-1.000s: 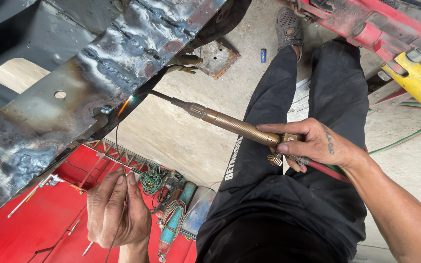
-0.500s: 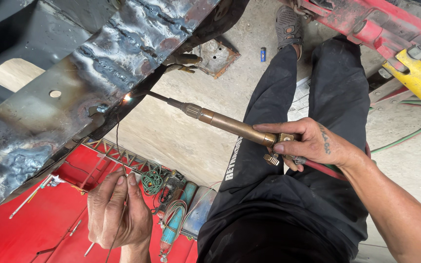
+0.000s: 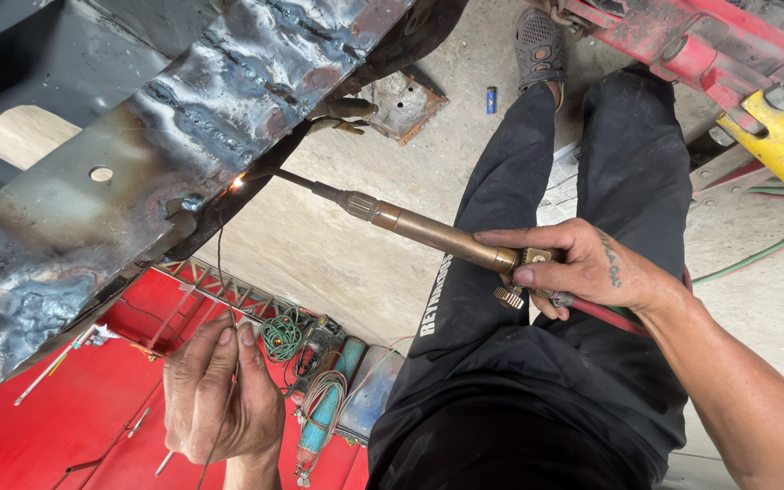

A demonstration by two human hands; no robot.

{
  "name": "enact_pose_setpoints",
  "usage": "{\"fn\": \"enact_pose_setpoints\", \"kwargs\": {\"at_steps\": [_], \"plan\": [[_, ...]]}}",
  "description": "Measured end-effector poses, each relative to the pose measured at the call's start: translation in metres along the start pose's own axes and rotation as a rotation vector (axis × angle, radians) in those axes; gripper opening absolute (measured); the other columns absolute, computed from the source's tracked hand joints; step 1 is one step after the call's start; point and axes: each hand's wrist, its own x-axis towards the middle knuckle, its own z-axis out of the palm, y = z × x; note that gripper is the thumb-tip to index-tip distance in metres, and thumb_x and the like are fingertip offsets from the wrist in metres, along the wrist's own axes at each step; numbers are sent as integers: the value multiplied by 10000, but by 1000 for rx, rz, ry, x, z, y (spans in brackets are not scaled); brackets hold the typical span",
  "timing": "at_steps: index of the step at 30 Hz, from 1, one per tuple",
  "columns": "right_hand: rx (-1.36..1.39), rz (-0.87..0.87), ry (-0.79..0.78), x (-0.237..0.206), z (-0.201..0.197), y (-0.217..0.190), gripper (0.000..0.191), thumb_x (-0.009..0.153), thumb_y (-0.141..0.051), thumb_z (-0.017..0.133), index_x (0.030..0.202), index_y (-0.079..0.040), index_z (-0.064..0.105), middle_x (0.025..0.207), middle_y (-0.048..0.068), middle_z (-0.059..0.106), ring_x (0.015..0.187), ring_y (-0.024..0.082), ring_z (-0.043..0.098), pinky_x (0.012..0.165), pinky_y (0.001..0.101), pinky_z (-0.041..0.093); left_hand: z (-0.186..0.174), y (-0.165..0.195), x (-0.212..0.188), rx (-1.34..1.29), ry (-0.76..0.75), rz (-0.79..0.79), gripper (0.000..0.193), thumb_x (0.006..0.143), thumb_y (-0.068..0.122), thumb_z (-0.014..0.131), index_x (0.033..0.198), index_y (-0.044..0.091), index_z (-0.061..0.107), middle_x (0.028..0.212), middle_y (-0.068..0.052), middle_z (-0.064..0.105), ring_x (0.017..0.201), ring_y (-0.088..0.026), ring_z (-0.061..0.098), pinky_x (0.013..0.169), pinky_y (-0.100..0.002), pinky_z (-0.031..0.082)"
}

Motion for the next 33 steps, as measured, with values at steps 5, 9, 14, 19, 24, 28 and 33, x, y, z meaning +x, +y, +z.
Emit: {"fn": "enact_pose_setpoints", "kwargs": {"at_steps": [5, 9, 14, 19, 24, 28, 33], "plan": [[-2, 32, 17, 1, -1, -1, 554, 910, -71, 641, 1457, -137, 581, 841, 80, 756, 489, 89, 614, 412, 266, 524, 1, -3, 0, -19, 9, -3, 148, 973, -123, 827, 1062, -109, 710, 1059, -214, 730, 894, -294, 715, 721, -332, 622], [-6, 29, 21, 1, -1, -2, 553, 906, -77, 644, 1451, -139, 583, 840, 81, 764, 485, 88, 614, 411, 267, 528, 0, -3, 0, -7, 6, -6, 149, 963, -130, 825, 1052, -111, 707, 1047, -215, 731, 882, -297, 708, 712, -333, 614], [-12, 33, 18, 2, -2, -1, 554, 904, -85, 652, 1451, -143, 586, 832, 79, 757, 483, 89, 613, 413, 266, 526, 0, 0, 1, -5, 7, -4, 147, 958, -134, 823, 1046, -111, 708, 1044, -216, 728, 886, -302, 711, 725, -344, 615], [-23, 28, 14, 2, -2, 2, 552, 902, -90, 657, 1448, -144, 591, 828, 71, 749, 482, 87, 612, 414, 265, 527, 2, 2, 2, -9, 4, -9, 141, 947, -141, 819, 1031, -119, 708, 1031, -225, 726, 875, -307, 712, 716, -341, 615], [-7, 40, 21, 1, -5, 1, 555, 899, -88, 653, 1448, -144, 590, 824, 79, 761, 488, 87, 611, 412, 266, 524, 3, 1, 2, -7, 2, -3, 148, 948, -144, 821, 1037, -120, 705, 1036, -227, 726, 882, -310, 713, 729, -347, 617], [-4, 47, 23, 2, -5, 1, 555, 899, -93, 650, 1447, -150, 588, 823, 83, 774, 484, 86, 607, 408, 264, 518, 4, 1, 1, -2, 0, -8, 151, 945, -147, 821, 1042, -122, 708, 1037, -230, 726, 884, -312, 715, 726, -344, 618], [-19, 36, 15, 4, -5, 3, 550, 900, -93, 653, 1444, -151, 593, 831, 74, 763, 483, 87, 615, 409, 266, 525, 5, -2, 0, 8, 10, 7, 151, 947, -149, 824, 1032, -119, 703, 1042, -232, 728, 883, -310, 715, 726, -345, 615]]}}
